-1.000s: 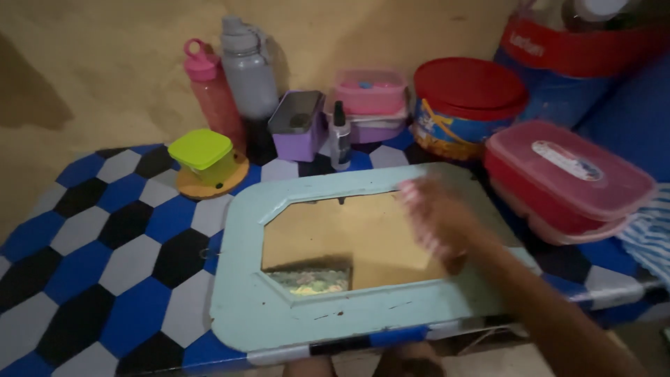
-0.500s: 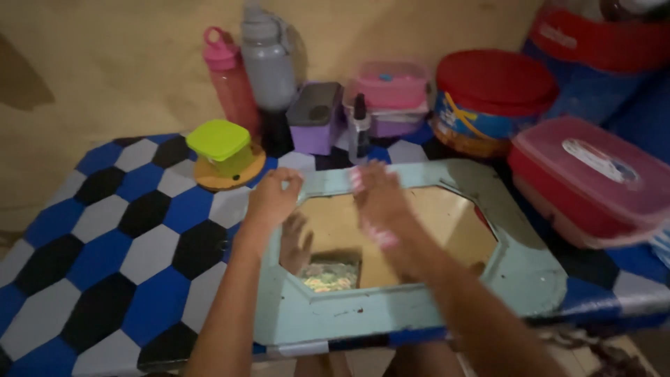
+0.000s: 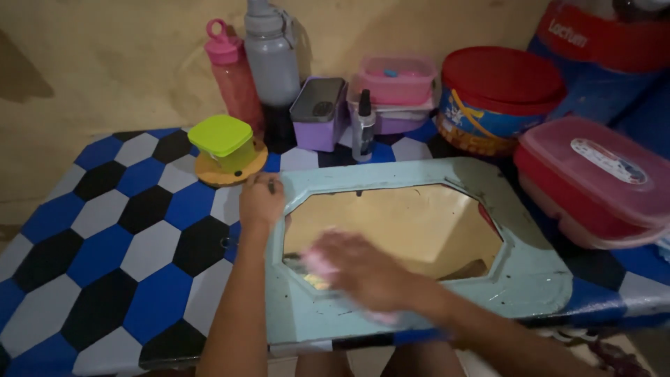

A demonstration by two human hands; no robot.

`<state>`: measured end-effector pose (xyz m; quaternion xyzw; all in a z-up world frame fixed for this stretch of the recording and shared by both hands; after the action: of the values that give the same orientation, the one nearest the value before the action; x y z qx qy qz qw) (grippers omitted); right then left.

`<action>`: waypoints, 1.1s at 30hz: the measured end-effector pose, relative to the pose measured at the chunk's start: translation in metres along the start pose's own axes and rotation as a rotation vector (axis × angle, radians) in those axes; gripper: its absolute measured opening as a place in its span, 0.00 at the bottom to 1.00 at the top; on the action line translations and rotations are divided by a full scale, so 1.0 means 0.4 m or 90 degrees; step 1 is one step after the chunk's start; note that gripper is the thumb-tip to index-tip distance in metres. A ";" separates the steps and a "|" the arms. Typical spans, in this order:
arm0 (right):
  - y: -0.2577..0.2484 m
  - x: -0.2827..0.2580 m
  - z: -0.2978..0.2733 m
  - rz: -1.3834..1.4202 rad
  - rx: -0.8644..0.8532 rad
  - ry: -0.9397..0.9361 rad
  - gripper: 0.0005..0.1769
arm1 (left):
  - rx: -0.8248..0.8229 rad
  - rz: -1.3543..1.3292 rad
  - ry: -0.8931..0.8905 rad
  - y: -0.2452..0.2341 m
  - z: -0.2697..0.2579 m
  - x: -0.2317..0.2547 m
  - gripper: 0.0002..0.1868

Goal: Cleaning a small mirror on a table using a cloth.

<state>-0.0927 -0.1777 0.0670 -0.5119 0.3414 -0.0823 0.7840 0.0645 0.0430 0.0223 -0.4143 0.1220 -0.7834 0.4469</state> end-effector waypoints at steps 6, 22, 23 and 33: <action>-0.203 0.452 -0.273 -0.219 0.281 0.231 0.21 | 0.014 0.158 0.088 0.004 -0.008 0.050 0.14; -0.124 0.756 0.036 -0.565 0.266 0.497 0.37 | -0.052 0.206 0.049 0.034 -0.005 0.039 0.15; -0.100 0.716 0.076 -0.535 0.258 0.481 0.38 | -0.051 0.215 0.049 0.036 -0.005 0.039 0.16; 0.141 0.221 0.340 -0.270 0.282 0.051 0.28 | -0.033 0.140 0.029 0.026 -0.005 0.008 0.16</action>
<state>0.0457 -0.0925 0.0117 -0.3846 0.2314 -0.3370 0.8276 0.0685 0.0340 0.0169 -0.3919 0.1967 -0.7357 0.5162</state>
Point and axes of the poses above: each hand's wrist, its own z-axis towards the middle knuckle, its own y-axis out of the palm, x = y × z, the point moved 9 cm from there along z, towards the middle knuckle, and after that the axes turned 11 degrees about y, right-handed, at the moved point
